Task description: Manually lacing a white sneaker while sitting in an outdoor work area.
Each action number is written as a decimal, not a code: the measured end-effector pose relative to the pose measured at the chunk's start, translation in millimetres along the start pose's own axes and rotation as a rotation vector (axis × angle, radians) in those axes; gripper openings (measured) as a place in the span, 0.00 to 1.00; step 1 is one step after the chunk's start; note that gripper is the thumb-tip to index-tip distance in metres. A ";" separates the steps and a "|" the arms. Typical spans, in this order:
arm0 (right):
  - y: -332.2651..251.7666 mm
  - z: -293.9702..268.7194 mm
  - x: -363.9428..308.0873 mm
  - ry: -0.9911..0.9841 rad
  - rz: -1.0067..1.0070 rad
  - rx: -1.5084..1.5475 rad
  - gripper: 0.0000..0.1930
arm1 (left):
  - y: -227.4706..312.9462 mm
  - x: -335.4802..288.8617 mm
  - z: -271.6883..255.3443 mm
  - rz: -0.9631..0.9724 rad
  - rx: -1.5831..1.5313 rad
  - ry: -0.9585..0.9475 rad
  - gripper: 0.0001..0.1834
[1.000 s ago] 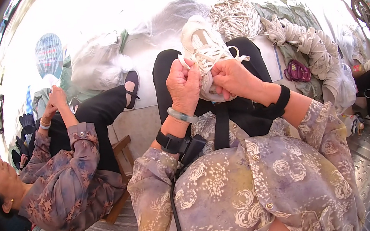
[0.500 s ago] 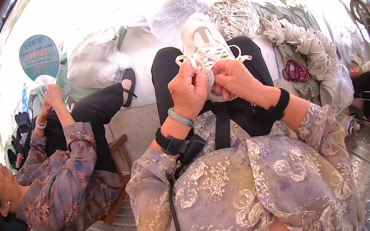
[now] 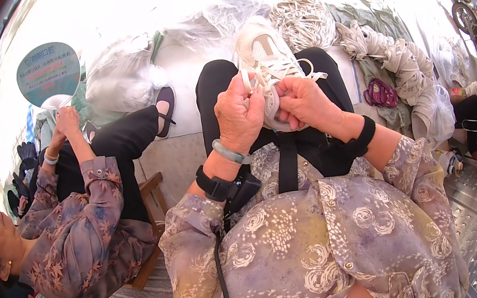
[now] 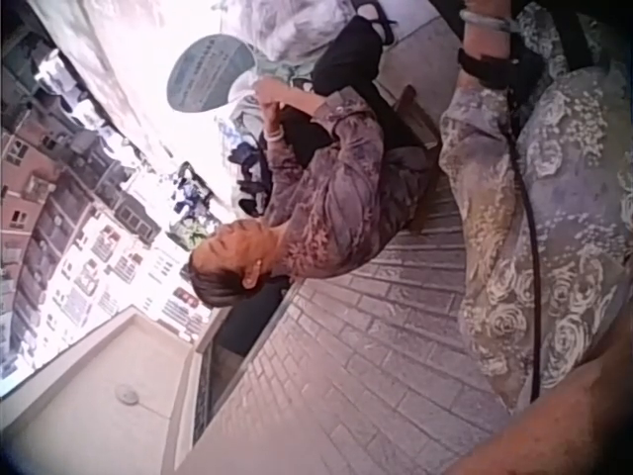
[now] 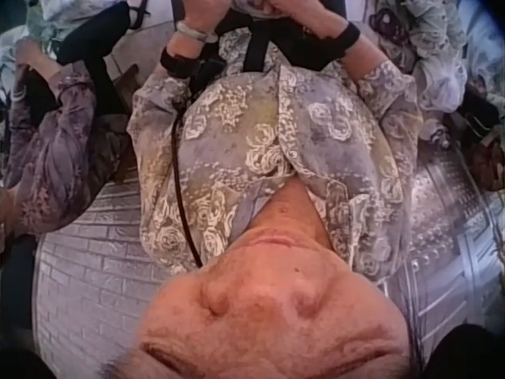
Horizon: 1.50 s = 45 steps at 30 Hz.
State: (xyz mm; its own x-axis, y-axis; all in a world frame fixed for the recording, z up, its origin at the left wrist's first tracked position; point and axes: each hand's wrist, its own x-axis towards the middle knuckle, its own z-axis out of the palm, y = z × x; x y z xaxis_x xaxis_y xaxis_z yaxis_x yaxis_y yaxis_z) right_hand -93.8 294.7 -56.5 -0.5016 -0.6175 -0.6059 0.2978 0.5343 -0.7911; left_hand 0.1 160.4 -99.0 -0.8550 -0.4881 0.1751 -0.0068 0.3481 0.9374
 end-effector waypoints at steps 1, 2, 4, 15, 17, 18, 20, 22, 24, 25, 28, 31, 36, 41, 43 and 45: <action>0.5 0.3 0.2 0.000 0.001 -0.001 0.04 | -1.2 0.8 1.7 0.000 -0.001 0.000 0.11; 1.3 0.7 0.6 0.000 0.005 0.000 0.04 | -2.3 2.5 3.6 -0.013 -0.075 0.039 0.11; 2.1 1.0 0.7 0.001 0.010 0.003 0.04 | -3.4 4.2 5.5 -0.024 -0.149 0.076 0.10; -1.5 5.2 4.0 0.018 -0.025 0.057 0.03 | -0.9 11.0 2.0 0.018 -0.035 0.013 0.11; 2.5 6.5 0.6 0.006 -0.018 0.085 0.03 | 2.6 7.3 5.0 0.012 0.054 -0.017 0.11; 2.9 11.9 2.3 -0.003 -0.023 0.117 0.03 | 2.4 9.0 1.9 0.018 0.148 -0.050 0.11; 5.4 7.2 5.1 0.018 -0.037 0.027 0.03 | -5.0 5.3 17.3 0.242 0.319 0.075 0.09; 20.8 -7.8 4.5 0.058 -0.066 0.010 0.04 | -5.3 5.7 35.3 0.230 0.275 0.075 0.12; 29.6 -18.5 4.1 0.034 -0.135 0.006 0.05 | 0.2 8.1 39.0 0.207 0.252 0.078 0.11; 27.9 -20.1 0.5 0.030 -0.144 0.015 0.06 | 4.8 7.7 38.6 0.184 0.235 0.075 0.10; 31.1 -14.1 4.7 -0.004 -0.151 0.024 0.07 | 1.3 3.2 35.1 0.142 0.216 0.147 0.10; 32.5 -11.9 8.4 0.010 -0.151 -0.001 0.07 | -2.6 2.8 37.2 0.073 0.160 0.208 0.06; 22.6 -15.7 1.6 -0.003 -0.133 -0.121 0.07 | -2.5 5.7 33.6 -0.054 0.009 0.218 0.09; 25.2 -32.4 -15.2 -0.028 -0.283 -0.226 0.07 | -10.9 10.3 36.4 -0.261 -0.317 0.206 0.08; 26.9 -49.8 -21.2 -0.077 -0.210 -0.187 0.07 | -4.4 14.4 34.5 -0.321 -0.393 0.203 0.07; 25.2 -56.9 -21.6 -0.112 -0.186 -0.173 0.08 | -3.3 13.5 33.7 -0.278 -0.378 0.220 0.07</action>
State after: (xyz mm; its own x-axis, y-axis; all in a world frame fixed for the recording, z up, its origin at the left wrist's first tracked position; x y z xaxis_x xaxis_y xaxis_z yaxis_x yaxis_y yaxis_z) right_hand -121.6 354.4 -58.5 -0.4386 -0.7693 -0.4645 0.0606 0.4904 -0.8694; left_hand -28.9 179.7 -109.9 -0.7178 -0.6922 -0.0751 0.0041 -0.1121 0.9937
